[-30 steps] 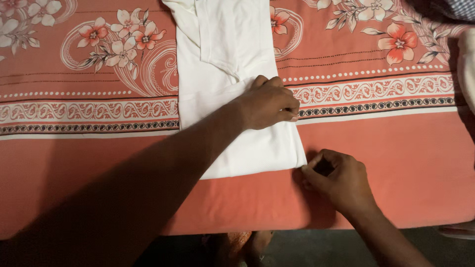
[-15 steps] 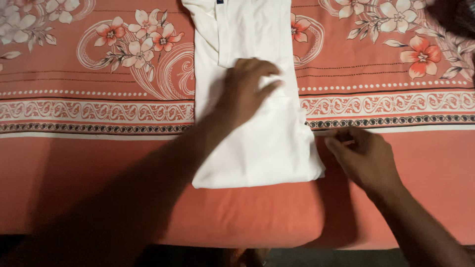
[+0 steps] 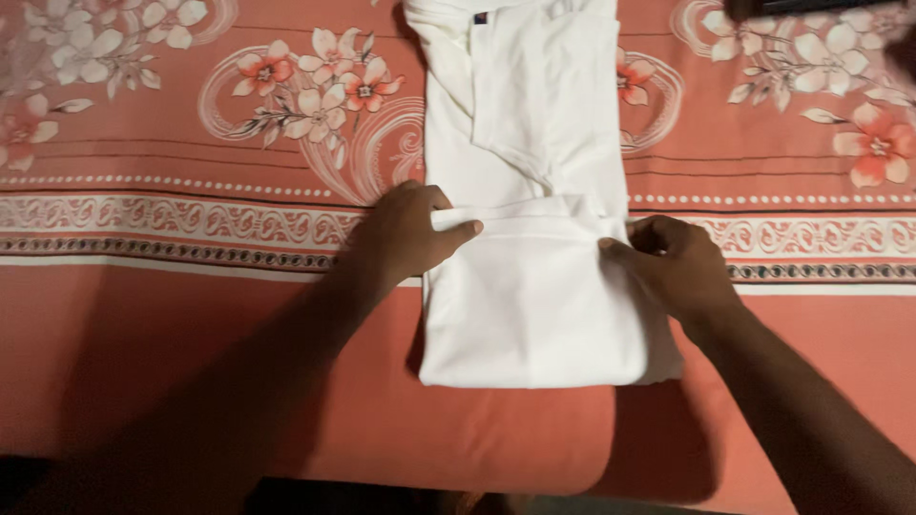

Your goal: The person folds a white undershirt on a bed, carries it across the room, and places it on a stack of laundry in a cupboard before returning to the bed to fold a pair of green trousers.

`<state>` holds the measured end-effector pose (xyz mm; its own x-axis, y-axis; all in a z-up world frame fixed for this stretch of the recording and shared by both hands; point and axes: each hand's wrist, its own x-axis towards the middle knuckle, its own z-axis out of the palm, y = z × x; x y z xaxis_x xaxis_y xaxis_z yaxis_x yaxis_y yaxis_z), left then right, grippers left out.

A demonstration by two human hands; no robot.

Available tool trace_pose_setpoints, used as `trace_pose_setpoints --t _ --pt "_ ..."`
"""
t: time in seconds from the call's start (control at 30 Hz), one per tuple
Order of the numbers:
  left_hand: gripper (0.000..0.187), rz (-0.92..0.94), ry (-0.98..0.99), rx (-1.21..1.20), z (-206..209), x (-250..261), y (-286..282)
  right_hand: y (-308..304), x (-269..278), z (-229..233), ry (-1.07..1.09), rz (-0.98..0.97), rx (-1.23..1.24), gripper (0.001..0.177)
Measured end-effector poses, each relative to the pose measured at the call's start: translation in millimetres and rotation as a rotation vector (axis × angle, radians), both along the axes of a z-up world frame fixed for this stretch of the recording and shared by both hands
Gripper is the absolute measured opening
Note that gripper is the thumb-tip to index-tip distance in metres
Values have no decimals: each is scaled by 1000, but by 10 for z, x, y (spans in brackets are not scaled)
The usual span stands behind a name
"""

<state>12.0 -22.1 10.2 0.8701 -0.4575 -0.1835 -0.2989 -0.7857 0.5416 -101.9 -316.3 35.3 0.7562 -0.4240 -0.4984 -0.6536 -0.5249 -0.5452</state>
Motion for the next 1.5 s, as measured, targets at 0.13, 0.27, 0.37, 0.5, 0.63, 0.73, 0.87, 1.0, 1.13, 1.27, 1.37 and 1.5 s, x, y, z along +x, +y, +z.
trace_pose_setpoints --t 0.13,0.27,0.37,0.5,0.63,0.73,0.87,1.0,1.13,1.27,1.37,1.5 --pt "51 62 330 -16 0 97 99 -56 9 -13 20 -14 18 46" --pt "59 -60 333 -40 -64 193 246 -64 47 -2 70 53 -72 46" --pt "46 -82 335 40 -95 232 264 -72 66 20 81 43 -50 45" --pt "39 11 448 -338 -96 262 249 -131 92 34 -96 83 -11 42" --pt "47 89 324 -238 -130 167 184 -30 132 5 -169 115 -76 46" --pt "62 17 -365 -279 -146 -20 65 67 114 104 -192 155 -187 54" --pt "65 3 -360 -190 -84 -360 -205 273 30 153 -497 537 -432 61" --pt "75 -125 -427 -141 -88 -679 -389 508 -30 15 -545 804 -418 72" --pt "77 -137 -402 -85 -126 -697 -385 489 3 -41 -441 771 -396 74" --pt "81 -128 -356 -111 -87 -696 -389 486 -24 -1 -454 773 -480 74" --pt "87 -106 -439 -179 -50 -755 -402 489 -52 25 -557 790 -509 76" --pt "84 -159 -419 -101 -41 -854 -402 540 -83 -73 -511 829 -389 75"
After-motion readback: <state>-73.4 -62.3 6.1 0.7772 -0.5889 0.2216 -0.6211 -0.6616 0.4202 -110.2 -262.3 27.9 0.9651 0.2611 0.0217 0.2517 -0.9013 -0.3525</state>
